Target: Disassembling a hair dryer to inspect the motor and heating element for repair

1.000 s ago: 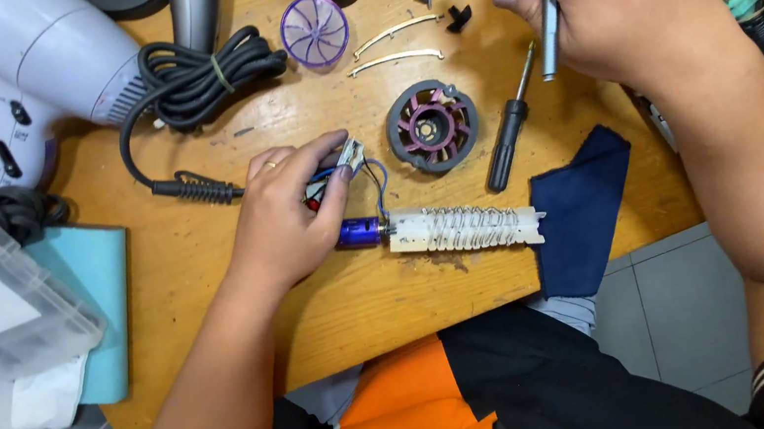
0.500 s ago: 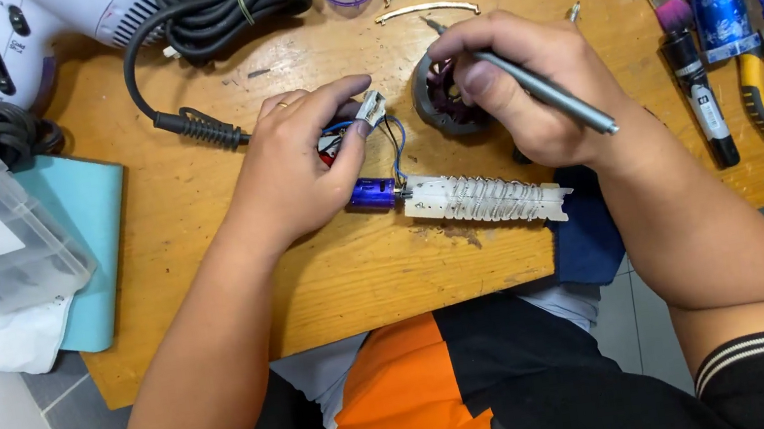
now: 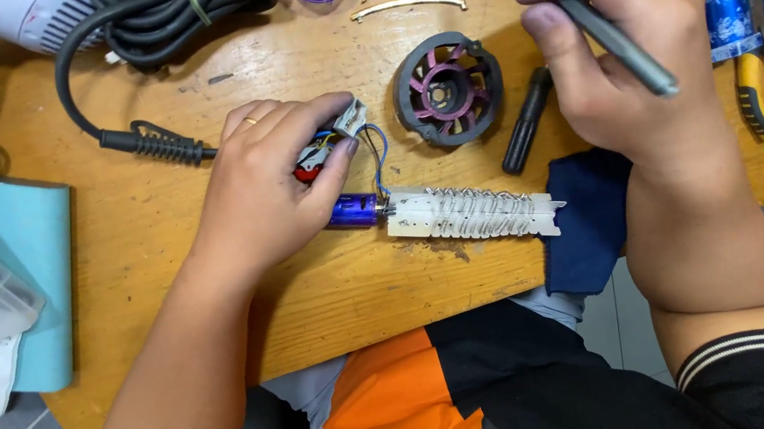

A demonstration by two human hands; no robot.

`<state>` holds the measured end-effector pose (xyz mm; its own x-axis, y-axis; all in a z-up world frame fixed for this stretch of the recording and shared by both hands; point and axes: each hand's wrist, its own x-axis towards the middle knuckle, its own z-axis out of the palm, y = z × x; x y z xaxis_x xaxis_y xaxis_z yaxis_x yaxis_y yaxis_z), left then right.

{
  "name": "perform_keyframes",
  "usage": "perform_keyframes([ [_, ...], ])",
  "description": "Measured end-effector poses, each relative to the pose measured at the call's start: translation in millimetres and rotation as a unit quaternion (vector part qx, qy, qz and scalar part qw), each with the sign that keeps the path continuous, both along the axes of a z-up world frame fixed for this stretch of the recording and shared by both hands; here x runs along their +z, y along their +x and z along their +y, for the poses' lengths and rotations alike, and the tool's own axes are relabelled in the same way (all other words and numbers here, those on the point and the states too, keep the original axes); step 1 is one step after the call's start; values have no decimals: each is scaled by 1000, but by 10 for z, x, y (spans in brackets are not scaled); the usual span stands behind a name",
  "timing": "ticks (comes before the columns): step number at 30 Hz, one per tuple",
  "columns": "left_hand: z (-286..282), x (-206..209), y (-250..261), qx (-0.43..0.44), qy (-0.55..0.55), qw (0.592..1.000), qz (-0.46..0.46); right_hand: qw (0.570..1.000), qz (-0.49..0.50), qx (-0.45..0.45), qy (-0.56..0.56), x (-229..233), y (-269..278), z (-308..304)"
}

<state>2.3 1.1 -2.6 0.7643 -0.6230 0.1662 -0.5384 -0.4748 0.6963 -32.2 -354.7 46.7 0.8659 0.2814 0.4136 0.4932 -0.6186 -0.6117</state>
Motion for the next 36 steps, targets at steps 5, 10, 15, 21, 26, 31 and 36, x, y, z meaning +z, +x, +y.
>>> perform_keyframes([
  [5,10,1,11,0,-3,1000,-17,963,43,-55,-262,-30,38,-294],
  [10,-15,3,-5,-1,-9,1000,-29,958,87,-60,-265,-80,83,-107],
  [15,-2,-15,-12,-3,-3,1000,-24,958,103,-59,-261,-314,98,-165],
  [21,-4,-7,-24,10,1,1000,-9,900,216,-107,-363,-204,59,-73],
  [26,-1,-12,-15,20,8,1000,-10,954,112,-185,-206,278,-126,-702],
  [31,-23,28,-22,19,5,1000,-7,911,181,-275,-247,248,-628,-899],
  [36,-2,-102,-18,35,-30,999,-21,886,246,-292,-262,-108,-1036,-799],
])
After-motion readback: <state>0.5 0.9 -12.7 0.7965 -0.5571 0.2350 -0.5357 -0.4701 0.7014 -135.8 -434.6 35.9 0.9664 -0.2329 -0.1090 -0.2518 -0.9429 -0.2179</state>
